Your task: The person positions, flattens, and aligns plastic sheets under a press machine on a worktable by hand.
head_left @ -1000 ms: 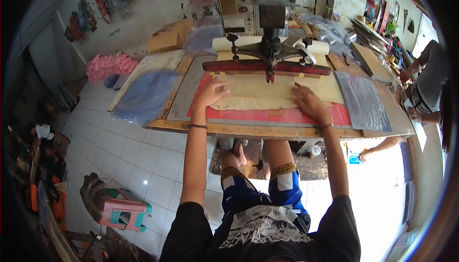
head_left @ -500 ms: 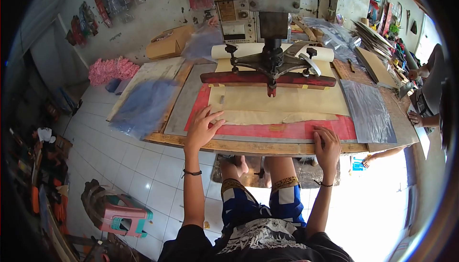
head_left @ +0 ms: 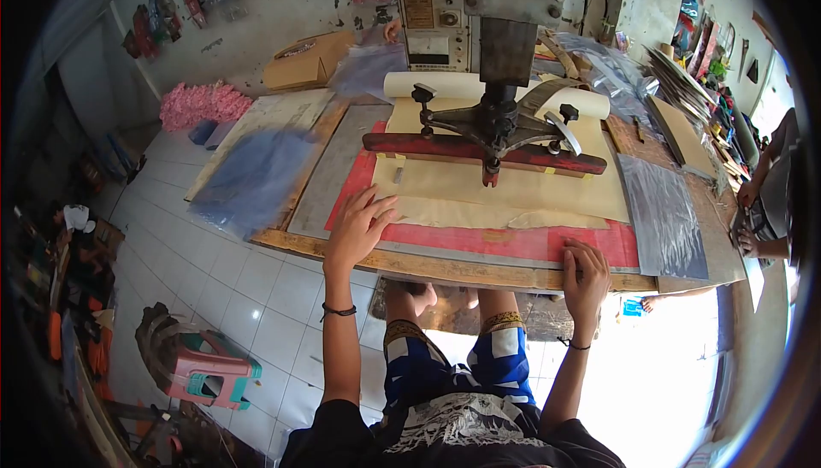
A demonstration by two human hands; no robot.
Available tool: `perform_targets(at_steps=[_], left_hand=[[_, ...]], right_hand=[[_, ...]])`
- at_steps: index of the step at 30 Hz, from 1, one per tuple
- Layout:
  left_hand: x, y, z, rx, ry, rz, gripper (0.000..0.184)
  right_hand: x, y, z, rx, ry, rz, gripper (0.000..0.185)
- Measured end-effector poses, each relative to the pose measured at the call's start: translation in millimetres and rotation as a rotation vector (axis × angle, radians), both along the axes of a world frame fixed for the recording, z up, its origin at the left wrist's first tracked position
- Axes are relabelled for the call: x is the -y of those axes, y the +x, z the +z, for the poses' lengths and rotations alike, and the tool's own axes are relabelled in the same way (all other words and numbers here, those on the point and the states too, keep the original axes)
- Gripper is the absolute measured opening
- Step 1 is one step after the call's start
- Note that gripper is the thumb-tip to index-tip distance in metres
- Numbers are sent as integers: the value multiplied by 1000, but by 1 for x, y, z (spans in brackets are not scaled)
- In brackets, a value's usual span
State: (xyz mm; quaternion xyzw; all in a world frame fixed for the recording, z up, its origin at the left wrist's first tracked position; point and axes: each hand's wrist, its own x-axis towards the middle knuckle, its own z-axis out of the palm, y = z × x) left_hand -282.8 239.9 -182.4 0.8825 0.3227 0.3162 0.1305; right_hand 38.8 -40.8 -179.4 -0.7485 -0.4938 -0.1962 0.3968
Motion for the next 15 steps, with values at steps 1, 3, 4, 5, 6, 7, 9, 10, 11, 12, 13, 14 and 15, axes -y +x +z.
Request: perform_targets(at_steps=[1,3,4,5,6,7,9,10,11,12,13,14,15], left_hand=[[1,0,0,1,3,2,37],[0,1,2,-5,8,-3,37],[1,1,3,-5,-3,4,37],[3,1,5,-4,-15,9,37],[4,2,5,0,-24,13,37],[3,2,4,1,-15,14,37],[2,2,2,5,4,12,37],[1,1,2,6,3,12,37],[1,1,2,8,1,11,37],[2,2,3,11,-1,11,37],[3,2,4,5,-5,11,37],[4,2,5,0,-6,12,38],[4,3,6,-4,-5,14,38]], right_hand=[[0,0,0,8,-2,0,11],[0,0,2,16,-5,-10,11],[0,-1,3,10,-8,-7,11],[1,-1,4,4,-13,-5,11],[1,-1,4,2,-13,-5,11],[0,-1,4,2,-8,-6,11],[0,-1,4,5,5,-10,11],[0,-2,4,3,3,-13,11],[0,-2,4,2,0,-16,11],[1,-2,4,2,-3,-18,11],[2,-1,2,-3,-5,-22,11],[1,-1,1,-6,-5,-25,11],[2,-1,0,-10,-3,-28,11]])
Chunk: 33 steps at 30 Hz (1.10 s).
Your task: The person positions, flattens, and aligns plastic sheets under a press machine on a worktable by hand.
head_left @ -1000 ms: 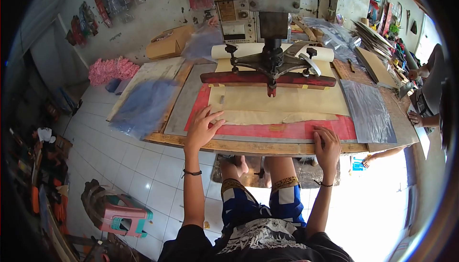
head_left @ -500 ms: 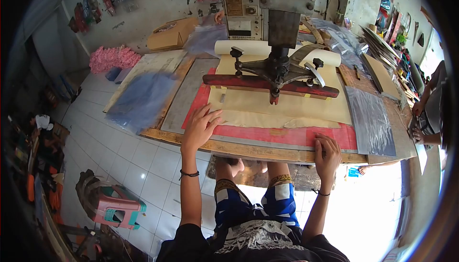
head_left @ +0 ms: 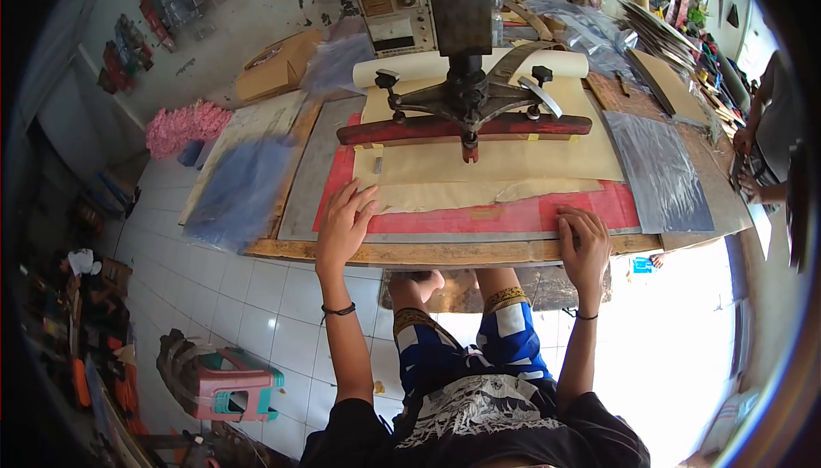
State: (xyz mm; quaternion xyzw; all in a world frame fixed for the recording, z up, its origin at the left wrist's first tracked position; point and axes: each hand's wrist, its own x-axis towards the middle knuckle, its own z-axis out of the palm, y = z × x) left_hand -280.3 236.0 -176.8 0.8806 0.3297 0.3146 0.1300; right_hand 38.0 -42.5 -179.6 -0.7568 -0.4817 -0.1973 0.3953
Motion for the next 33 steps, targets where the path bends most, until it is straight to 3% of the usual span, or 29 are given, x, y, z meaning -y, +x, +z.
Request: perform_targets(at_steps=[33], left_hand=[[5,0,2,65,-62,82,31]], right_hand=[[1,2,-3,19,14,-3,10]])
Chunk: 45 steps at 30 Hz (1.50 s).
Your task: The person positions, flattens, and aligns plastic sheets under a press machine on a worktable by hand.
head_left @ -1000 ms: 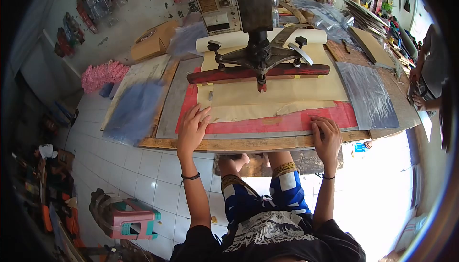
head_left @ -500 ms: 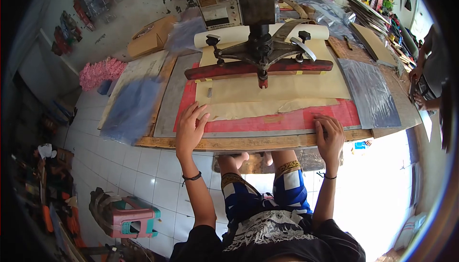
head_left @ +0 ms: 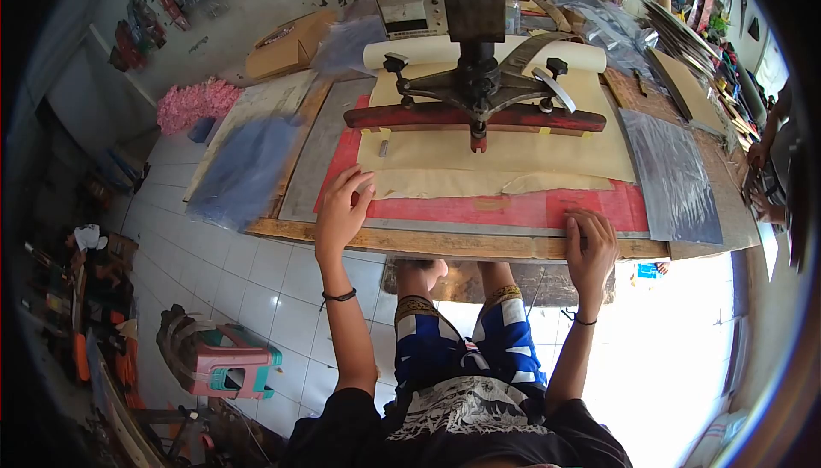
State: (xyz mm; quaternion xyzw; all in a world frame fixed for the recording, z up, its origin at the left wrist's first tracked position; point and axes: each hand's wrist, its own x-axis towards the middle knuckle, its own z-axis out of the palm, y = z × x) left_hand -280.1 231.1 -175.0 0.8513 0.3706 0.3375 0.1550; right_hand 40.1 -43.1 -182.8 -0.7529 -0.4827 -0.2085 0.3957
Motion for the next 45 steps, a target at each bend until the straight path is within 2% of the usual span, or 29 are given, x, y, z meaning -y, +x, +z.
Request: perform_targets(at_steps=[3,10,19,25,28,34,37,40,43,45], left_hand=[[-1,1,-2,5,2,-14,32],[-4,0,-1,-318,119,-41,51],[-8,3,-3,-280,102,-36,55],[-7,9,3,-356,115,0,50],[-11,7,-3,-287,96,-18,56],[-8,4,-2,-395,164,-37,59],[-17,5,9,-300,10,-97,58],[-16,14,10,-275,3,-53,55],[-14,24,10,-465,67,47,54],[-14,24,2,-389,122,40,53]], right_hand=[[6,-3,3,5,-3,18,10],[12,-4,-1,48,40,59,9],[20,-5,-1,35,48,89,7],[30,-14,-25,17,70,62,6],[33,-14,-32,31,54,70,10],[35,-8,-41,78,89,93,12],[33,-11,-43,91,113,99,13],[36,-10,-45,101,115,99,13],[36,-10,-43,99,117,104,15],[37,-12,-48,102,117,99,16]])
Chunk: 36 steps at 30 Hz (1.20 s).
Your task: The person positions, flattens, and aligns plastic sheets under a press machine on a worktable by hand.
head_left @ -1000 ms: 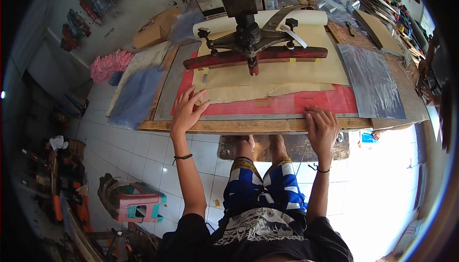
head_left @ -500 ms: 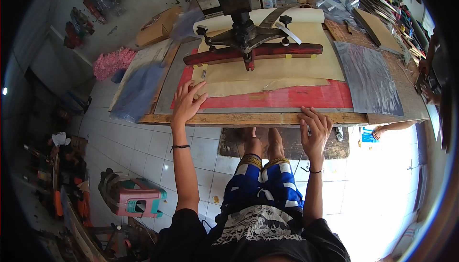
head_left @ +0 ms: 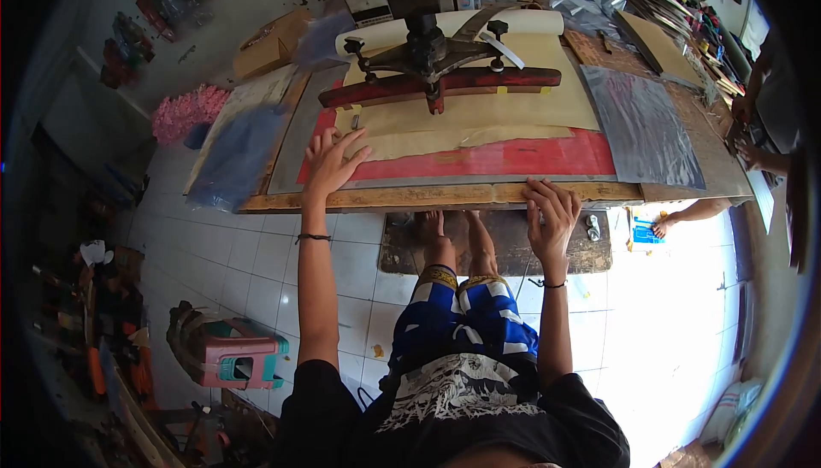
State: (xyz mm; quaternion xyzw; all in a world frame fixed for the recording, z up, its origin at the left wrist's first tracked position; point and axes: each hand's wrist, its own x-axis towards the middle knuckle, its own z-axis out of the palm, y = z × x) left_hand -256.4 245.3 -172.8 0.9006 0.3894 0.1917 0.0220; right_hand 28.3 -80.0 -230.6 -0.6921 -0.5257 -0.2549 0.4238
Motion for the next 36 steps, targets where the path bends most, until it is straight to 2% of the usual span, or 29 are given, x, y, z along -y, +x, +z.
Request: perform_targets(at_steps=[4,10,23,28,36], left_hand=[[1,-5,-7,20,67,-16,46],[-3,-10,-14,139,18,-46,41],[2,-12,-16,173,68,-70,38],[3,-13,-14,300,29,-91,31],[7,-10,-9,351,40,-83,26]], right_hand=[[1,-6,-9,5,13,-41,19],[1,-7,-14,4,5,-37,23],[-4,-18,-37,-30,57,-111,28],[-6,-14,-45,-29,70,-121,29],[-14,-13,-55,-13,136,-156,26]])
